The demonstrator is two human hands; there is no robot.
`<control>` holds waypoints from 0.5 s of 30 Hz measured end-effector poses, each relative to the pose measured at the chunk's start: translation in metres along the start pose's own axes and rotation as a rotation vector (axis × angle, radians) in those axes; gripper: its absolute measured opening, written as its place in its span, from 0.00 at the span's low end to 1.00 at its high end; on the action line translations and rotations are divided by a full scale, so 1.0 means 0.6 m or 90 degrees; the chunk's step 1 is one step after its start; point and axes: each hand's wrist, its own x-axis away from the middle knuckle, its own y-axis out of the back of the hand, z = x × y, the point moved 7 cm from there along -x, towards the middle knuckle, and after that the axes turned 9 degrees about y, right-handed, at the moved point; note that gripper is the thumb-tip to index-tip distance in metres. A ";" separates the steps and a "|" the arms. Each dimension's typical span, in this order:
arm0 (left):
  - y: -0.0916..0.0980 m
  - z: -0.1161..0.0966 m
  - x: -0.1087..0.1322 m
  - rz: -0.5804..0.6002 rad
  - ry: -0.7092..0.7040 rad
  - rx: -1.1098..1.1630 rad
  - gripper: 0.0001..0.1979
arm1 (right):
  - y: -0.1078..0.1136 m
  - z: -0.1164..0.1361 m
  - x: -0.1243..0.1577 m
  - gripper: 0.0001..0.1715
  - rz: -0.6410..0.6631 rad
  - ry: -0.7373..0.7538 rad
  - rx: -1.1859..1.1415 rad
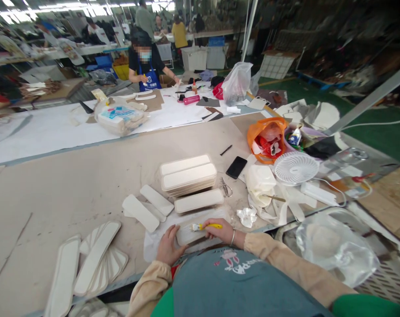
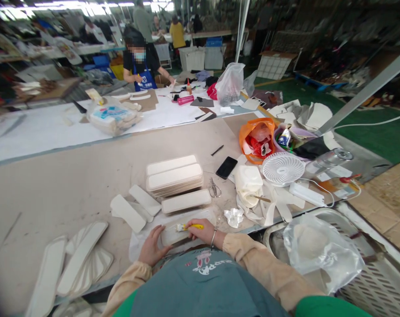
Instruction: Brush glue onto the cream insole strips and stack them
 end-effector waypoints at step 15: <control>0.064 0.004 0.005 -0.089 0.028 -0.063 0.39 | 0.204 0.026 0.120 0.24 -0.309 0.029 0.092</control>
